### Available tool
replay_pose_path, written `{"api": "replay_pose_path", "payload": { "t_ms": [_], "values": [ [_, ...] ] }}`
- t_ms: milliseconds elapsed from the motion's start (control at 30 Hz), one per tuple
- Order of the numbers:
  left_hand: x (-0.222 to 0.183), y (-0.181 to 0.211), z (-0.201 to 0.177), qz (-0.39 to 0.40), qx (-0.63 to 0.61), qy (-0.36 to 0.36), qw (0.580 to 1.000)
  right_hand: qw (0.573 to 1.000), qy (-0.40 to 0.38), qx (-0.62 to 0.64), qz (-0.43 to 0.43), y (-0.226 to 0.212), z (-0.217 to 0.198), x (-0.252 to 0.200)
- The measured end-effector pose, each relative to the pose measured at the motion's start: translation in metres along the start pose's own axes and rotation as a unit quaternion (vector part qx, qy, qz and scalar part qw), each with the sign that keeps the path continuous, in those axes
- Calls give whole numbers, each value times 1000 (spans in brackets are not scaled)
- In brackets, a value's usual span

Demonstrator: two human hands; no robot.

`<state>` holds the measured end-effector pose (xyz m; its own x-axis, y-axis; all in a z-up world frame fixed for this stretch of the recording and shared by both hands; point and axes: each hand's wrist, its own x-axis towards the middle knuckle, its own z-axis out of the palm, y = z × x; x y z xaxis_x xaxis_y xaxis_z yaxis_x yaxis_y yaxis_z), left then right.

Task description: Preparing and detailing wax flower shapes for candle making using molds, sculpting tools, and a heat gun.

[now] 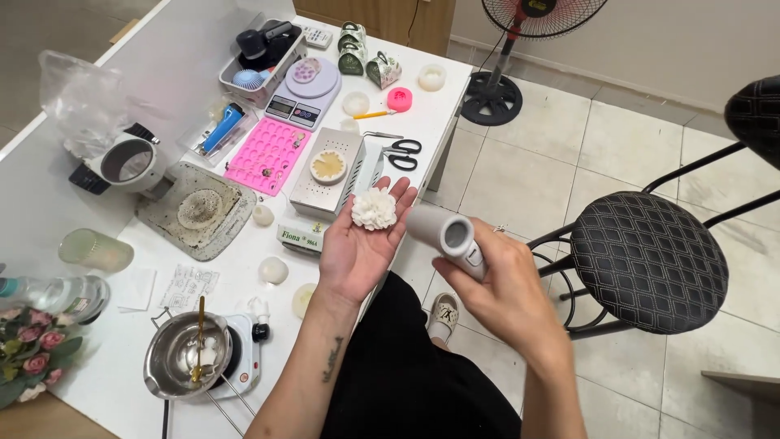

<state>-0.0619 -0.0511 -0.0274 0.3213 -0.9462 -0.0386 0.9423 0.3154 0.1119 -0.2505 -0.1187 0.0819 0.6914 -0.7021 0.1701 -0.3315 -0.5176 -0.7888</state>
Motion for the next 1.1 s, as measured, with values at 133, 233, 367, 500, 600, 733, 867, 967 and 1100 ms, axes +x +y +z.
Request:
{"api": "replay_pose_path", "payload": {
  "t_ms": [133,233,367,500,600,733,867,967,1100],
  "values": [
    [-2,-3,-7,-23,-33,-103,994,997,-42,11,57,2,2,-2],
    [-4,-8,-2,-10,28,-4,1000,998,-60,19,24,8,-1,-5],
    [-8,-11,6,-21,10,-62,998,999,-33,14,10,12,-4,-2],
    [-14,-16,5,-12,33,23,999,999,10,-7,32,16,4,-5],
    [-19,-21,1,-8,39,6,999,998,-44,16,36,18,2,-14],
    [-26,-26,5,-16,42,37,998,998,13,12,52,11,10,-22],
    [-28,-26,0,-19,40,31,999,998,-37,26,49,16,10,-27],
    [-30,-23,-6,-10,33,28,999,997,-41,19,62,14,7,-29],
    [-28,-24,-10,-6,24,39,999,997,-11,-7,77,15,8,-37]
  ]
}}
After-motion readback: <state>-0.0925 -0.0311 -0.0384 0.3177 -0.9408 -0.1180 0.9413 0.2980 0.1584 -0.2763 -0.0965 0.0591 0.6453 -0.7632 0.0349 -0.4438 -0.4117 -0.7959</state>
